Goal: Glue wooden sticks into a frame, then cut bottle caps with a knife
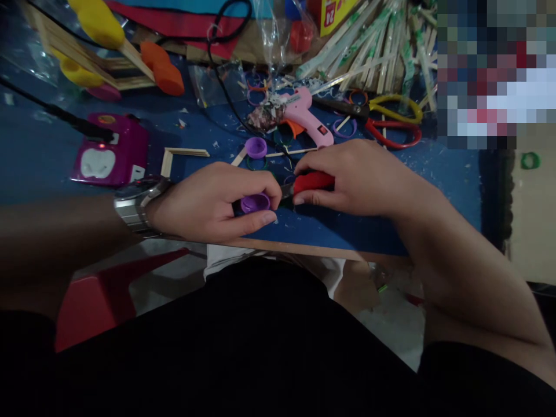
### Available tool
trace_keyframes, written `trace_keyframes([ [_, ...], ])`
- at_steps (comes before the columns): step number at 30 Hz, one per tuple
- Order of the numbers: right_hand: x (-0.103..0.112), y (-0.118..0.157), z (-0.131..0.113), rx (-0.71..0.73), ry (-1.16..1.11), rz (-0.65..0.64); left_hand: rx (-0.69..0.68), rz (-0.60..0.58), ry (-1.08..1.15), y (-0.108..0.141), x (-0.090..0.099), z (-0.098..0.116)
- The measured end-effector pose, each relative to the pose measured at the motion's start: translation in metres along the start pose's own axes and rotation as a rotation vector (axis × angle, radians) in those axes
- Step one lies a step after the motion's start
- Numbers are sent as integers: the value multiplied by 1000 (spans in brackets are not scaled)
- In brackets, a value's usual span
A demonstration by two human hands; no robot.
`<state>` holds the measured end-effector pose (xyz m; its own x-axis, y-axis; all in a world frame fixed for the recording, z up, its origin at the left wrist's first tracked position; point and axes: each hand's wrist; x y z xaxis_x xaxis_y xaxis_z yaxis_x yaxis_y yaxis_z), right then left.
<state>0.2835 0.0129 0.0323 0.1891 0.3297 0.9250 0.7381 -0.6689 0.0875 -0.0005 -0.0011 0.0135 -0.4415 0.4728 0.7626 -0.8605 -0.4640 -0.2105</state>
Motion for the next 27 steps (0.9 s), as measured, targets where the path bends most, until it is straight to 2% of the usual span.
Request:
trace_keyframes([
  [7,5,-1,-4,-35,-16,-44,13,43,57,-3,2,2],
  [18,4,-1,-4,-12,-52,-20,23,157,109,-2,5,3],
  [27,5,-1,-5,-34,-63,8,19,350,128,-3,3,1],
])
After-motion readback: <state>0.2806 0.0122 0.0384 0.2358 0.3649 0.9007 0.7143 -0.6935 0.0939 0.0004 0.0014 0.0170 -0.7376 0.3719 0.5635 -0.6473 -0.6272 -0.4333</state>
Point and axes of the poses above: each hand's wrist, its own y-axis away from the middle knuckle, its own x-axis out of the back of the hand, z = x × y, and after that the axes turned 3 degrees about -z, right-handed
